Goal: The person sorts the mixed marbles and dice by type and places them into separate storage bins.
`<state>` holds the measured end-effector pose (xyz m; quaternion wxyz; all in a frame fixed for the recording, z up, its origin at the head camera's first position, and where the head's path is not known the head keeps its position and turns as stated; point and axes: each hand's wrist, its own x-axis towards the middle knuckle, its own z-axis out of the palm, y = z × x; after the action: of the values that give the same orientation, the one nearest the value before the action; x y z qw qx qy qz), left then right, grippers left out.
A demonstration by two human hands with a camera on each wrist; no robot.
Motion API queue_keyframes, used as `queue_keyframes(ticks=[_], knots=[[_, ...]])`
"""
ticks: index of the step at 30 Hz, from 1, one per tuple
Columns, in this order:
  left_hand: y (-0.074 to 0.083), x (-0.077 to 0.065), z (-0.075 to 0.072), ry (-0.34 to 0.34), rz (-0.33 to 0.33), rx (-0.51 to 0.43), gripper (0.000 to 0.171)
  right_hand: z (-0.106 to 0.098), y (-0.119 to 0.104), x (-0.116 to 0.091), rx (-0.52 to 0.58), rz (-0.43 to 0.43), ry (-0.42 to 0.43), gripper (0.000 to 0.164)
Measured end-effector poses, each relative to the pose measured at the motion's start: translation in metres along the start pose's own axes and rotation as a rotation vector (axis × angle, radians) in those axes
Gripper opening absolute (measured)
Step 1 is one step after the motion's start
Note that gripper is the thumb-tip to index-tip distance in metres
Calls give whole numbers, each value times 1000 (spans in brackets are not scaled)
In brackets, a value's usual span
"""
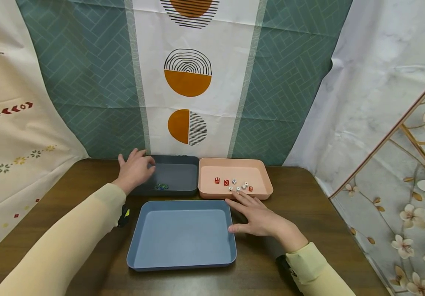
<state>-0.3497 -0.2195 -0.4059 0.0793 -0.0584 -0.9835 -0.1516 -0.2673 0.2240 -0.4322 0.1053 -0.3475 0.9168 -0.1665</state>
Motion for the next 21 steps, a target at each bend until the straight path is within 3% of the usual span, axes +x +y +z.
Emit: queue_keyframes(ticks=[9,21], knots=[[-1,-16,-8,13,16,13,38,1,1,0,-8,4,3,91],[-10,-39,-6,5,72,35,50,0,-1,1,2,-8,12,92]])
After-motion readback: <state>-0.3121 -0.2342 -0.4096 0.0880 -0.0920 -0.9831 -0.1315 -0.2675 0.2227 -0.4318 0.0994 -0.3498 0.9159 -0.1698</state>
